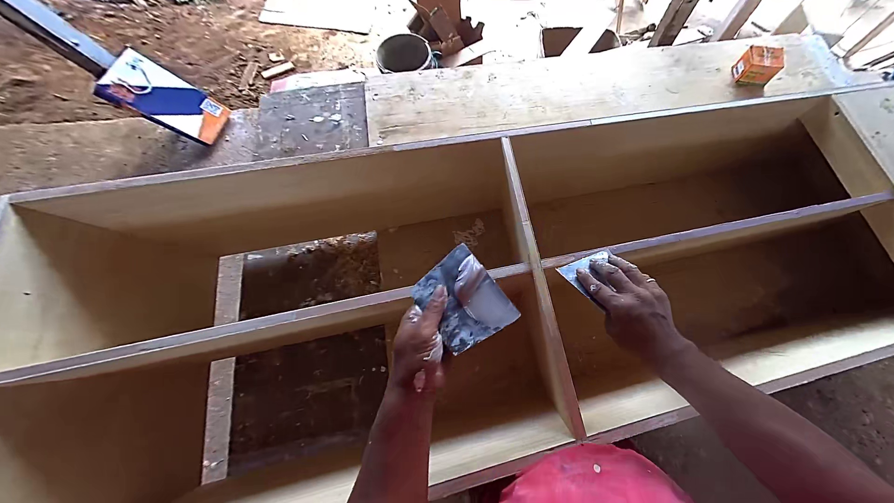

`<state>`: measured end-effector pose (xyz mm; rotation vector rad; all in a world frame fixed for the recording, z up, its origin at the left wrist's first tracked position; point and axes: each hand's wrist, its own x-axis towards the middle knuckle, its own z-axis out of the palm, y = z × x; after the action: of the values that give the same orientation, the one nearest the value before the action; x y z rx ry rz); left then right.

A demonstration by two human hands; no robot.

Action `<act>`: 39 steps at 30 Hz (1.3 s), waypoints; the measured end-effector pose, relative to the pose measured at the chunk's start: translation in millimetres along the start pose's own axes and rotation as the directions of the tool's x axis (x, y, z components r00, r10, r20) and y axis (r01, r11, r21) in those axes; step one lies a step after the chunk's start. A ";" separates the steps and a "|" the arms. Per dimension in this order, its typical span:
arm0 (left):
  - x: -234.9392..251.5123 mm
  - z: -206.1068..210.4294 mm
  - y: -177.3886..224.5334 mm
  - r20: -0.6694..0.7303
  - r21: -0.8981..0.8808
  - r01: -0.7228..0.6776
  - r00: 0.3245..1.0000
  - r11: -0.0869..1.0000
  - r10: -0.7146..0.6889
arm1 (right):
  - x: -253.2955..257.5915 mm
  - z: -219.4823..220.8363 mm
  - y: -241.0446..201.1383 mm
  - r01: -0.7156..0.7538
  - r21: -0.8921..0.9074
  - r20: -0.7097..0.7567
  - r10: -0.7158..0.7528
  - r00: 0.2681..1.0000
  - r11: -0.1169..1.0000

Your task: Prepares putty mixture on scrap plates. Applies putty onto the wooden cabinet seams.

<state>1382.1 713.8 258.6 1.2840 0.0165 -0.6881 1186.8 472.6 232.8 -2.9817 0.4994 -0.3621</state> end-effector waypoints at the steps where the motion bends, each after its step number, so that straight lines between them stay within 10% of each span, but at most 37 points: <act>1: -2.8 -5.1 -4.0 0.004 -0.004 0.021 1.000 1.000 -0.021 | 0.7 11.5 -2.6 -0.014 -0.018 -0.019 0.014 1.000 1.000; 39: -8.7 -34.8 -15.9 0.154 -0.102 0.164 0.977 0.981 -0.147 | 14.9 54.9 -47.4 -0.240 -0.053 -0.119 0.232 0.965 0.969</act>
<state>1380.0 746.6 237.3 1.1278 0.0369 -0.9021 1228.8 515.4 189.3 -2.9298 0.8858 -0.4998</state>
